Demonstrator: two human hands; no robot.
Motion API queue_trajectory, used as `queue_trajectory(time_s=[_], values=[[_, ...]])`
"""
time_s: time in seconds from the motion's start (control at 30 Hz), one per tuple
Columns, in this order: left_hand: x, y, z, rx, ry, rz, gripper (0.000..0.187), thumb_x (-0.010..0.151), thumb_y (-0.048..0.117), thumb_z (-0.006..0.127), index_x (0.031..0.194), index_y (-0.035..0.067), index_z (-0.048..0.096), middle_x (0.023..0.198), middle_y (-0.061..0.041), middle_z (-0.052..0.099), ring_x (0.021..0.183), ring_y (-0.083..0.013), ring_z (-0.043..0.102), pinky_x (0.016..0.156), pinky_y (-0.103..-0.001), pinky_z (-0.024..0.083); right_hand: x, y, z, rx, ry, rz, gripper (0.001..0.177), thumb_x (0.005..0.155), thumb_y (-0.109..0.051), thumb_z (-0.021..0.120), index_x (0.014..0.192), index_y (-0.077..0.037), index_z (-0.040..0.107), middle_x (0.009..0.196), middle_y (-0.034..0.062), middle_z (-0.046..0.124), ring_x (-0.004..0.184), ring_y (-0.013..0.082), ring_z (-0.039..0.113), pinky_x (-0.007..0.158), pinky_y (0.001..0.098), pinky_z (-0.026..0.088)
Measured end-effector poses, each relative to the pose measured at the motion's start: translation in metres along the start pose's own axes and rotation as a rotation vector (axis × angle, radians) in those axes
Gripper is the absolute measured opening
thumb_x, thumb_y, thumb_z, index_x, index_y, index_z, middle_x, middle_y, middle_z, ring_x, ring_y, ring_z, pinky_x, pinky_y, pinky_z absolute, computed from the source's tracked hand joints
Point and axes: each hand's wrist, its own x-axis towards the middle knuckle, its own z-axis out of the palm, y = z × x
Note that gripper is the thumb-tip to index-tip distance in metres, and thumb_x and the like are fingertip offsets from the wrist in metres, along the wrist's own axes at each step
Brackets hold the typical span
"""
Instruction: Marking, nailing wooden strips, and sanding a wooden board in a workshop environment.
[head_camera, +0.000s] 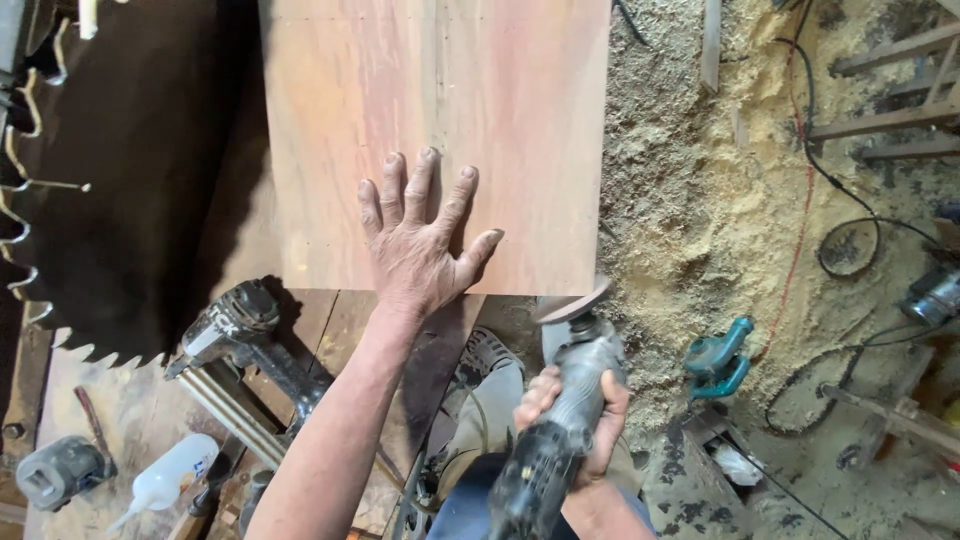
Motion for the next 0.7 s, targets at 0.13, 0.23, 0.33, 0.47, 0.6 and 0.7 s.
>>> queue_trajectory(time_s=[0.13, 0.23, 0.33, 0.47, 0.6, 0.7], values=[[0.000, 0.000, -0.001, 0.011, -0.016, 0.004, 0.068, 0.098, 0.073, 0.061, 0.153, 0.033, 0.056, 0.162, -0.013, 0.043, 0.153, -0.0385, 0.027, 0.124, -0.056, 0.009, -0.007, -0.023, 0.000, -0.274, 0.023, 0.011, 0.052, 0.076, -0.053, 0.073, 0.100, -0.009, 0.057, 0.075, 0.0018, 0.061, 0.062, 0.0166, 0.061, 0.057, 0.0326, 0.054], [0.002, 0.001, -0.002, 0.010, -0.020, 0.002, 0.068, 0.099, 0.073, 0.062, 0.154, 0.033, 0.056, 0.163, -0.012, 0.043, 0.153, -0.0379, 0.027, 0.125, -0.055, 0.009, -0.009, -0.064, 0.004, -0.447, 0.036, 0.042, 0.051, 0.076, -0.048, 0.073, 0.099, -0.005, 0.060, 0.073, 0.0068, 0.066, 0.057, 0.0196, 0.064, 0.053, 0.0339, 0.058], [0.002, 0.003, -0.003, 0.015, -0.016, -0.001, 0.068, 0.099, 0.073, 0.063, 0.153, 0.033, 0.058, 0.162, -0.012, 0.045, 0.152, -0.0380, 0.028, 0.124, -0.055, 0.010, -0.012, -0.097, 0.005, -0.520, 0.030, 0.143, 0.053, 0.077, -0.048, 0.074, 0.101, -0.003, 0.060, 0.077, 0.0110, 0.067, 0.061, 0.0244, 0.066, 0.057, 0.0380, 0.059], [0.002, 0.003, -0.002, 0.030, -0.029, 0.000, 0.068, 0.099, 0.073, 0.061, 0.154, 0.033, 0.057, 0.163, -0.012, 0.043, 0.153, -0.0386, 0.028, 0.125, -0.056, 0.010, -0.012, -0.115, 0.009, -0.528, 0.031, 0.298, 0.053, 0.078, -0.048, 0.075, 0.104, -0.005, 0.059, 0.081, 0.0136, 0.067, 0.067, 0.0296, 0.069, 0.064, 0.0430, 0.061], [0.001, 0.002, -0.001, 0.024, -0.050, -0.010, 0.069, 0.099, 0.073, 0.061, 0.154, 0.033, 0.057, 0.164, -0.011, 0.040, 0.153, -0.0368, 0.025, 0.125, -0.055, 0.009, -0.010, -0.121, 0.002, -0.542, 0.063, 0.318, 0.052, 0.080, -0.047, 0.073, 0.104, -0.003, 0.061, 0.082, 0.0157, 0.068, 0.067, 0.0312, 0.070, 0.064, 0.0456, 0.061], [-0.001, 0.001, -0.001, 0.005, -0.056, -0.015, 0.068, 0.100, 0.073, 0.059, 0.155, 0.033, 0.056, 0.164, -0.011, 0.039, 0.154, -0.0370, 0.022, 0.125, -0.056, 0.007, -0.011, -0.120, 0.007, -0.553, 0.052, 0.307, 0.049, 0.081, -0.044, 0.073, 0.104, -0.003, 0.062, 0.082, 0.0168, 0.069, 0.068, 0.0312, 0.070, 0.064, 0.0458, 0.061]])
